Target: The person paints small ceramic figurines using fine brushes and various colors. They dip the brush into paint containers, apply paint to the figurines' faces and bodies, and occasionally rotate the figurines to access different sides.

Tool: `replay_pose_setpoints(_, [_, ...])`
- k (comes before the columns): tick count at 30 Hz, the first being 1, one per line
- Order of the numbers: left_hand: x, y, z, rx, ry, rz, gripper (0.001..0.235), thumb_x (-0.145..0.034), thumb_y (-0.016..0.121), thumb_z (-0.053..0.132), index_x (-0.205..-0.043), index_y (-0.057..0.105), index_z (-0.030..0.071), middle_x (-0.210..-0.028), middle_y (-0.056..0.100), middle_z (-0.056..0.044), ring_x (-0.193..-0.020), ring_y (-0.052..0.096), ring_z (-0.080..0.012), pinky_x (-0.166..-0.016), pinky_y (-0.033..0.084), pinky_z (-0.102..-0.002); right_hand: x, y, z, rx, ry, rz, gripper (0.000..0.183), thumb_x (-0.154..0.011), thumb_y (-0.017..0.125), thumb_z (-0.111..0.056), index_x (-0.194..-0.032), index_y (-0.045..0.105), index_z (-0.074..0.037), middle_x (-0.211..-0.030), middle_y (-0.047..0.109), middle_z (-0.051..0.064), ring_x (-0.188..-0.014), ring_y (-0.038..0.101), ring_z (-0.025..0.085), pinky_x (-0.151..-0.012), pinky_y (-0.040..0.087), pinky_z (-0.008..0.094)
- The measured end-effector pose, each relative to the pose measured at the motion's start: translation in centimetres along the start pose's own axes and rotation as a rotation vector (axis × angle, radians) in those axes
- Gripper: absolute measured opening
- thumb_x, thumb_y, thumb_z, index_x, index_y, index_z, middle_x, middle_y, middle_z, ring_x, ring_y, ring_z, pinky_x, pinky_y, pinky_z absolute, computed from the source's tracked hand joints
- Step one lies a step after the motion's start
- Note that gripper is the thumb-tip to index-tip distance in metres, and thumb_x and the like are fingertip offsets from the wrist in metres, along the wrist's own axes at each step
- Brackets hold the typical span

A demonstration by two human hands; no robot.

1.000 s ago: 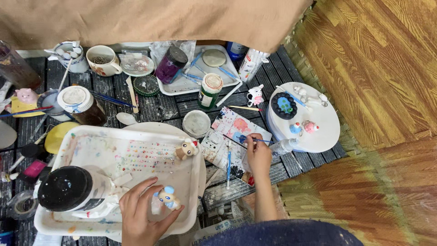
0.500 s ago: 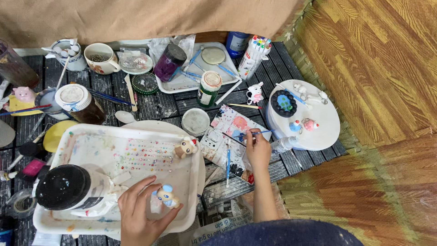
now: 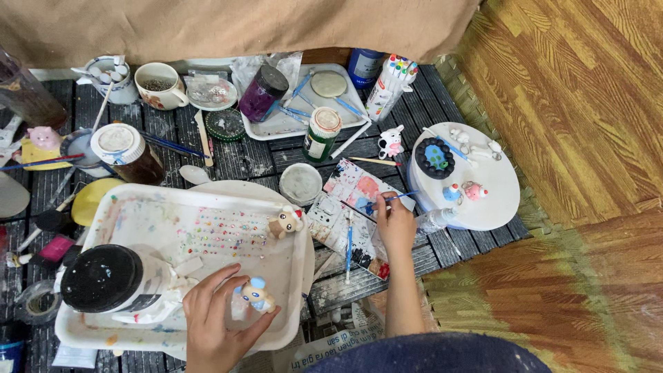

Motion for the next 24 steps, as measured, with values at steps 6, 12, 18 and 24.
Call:
replay_pose_setpoints(6, [0.0, -0.1, 0.0, -0.003, 0.006, -0.009, 0.068, -0.054, 0.094, 0.031, -0.111, 0.064, 0.007, -0.127, 0.062, -0.011, -0.114, 0.059, -0.0285, -0.097, 0.038, -0.043, -0.2, -0.1, -0.3, 0.003, 0.002, -0.005, 0.019, -0.101, 0.062, -0.032, -0.096, 0.066, -0.014, -0.073, 0.076, 0.000, -0.063, 0.073, 0.024, -0.056, 0.053, 0.039])
replay_pose_setpoints(12, [-0.1, -0.3, 0.2, -0.003, -0.016, -0.026, 0.069, -0.055, 0.094, 0.030, -0.112, 0.064, 0.006, -0.126, 0.062, -0.011, -0.114, 0.059, -0.0286, -0.097, 0.038, -0.043, -0.5, -0.2, 0.0, -0.068, 0.071, 0.065, 0.022, -0.102, 0.062, -0.035, -0.097, 0.066, -0.014, -0.074, 0.076, 0.000, -0.059, 0.072, 0.023, -0.056, 0.053, 0.037])
replay_pose_setpoints(18, [-0.1, -0.3, 0.2, -0.004, -0.009, -0.021, 0.068, -0.055, 0.094, 0.031, -0.111, 0.064, 0.006, -0.127, 0.062, -0.011, -0.114, 0.059, -0.0282, -0.097, 0.038, -0.043, -0.7, 0.5, -0.1, -0.041, 0.013, 0.031, 0.024, -0.101, 0.063, -0.036, -0.093, 0.068, -0.014, -0.073, 0.076, -0.001, -0.059, 0.072, 0.021, -0.055, 0.051, 0.035])
replay_pose_setpoints(24, [0.0, -0.3, 0.1, 0.001, 0.001, -0.017, 0.069, -0.055, 0.094, 0.030, -0.112, 0.064, 0.006, -0.127, 0.062, -0.011, -0.115, 0.060, -0.0286, -0.097, 0.038, -0.043, -0.5, 0.8, 0.2, -0.061, 0.065, 0.022, 0.024, -0.100, 0.064, -0.036, -0.093, 0.068, -0.014, -0.071, 0.076, -0.001, -0.057, 0.072, 0.022, -0.054, 0.052, 0.036])
Point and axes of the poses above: each hand's wrist, its own x-axis away from the middle knuckle, its own y-axis out of the palm, z = x × y, the point moved 4 cm from there along -x, towards the middle knuckle
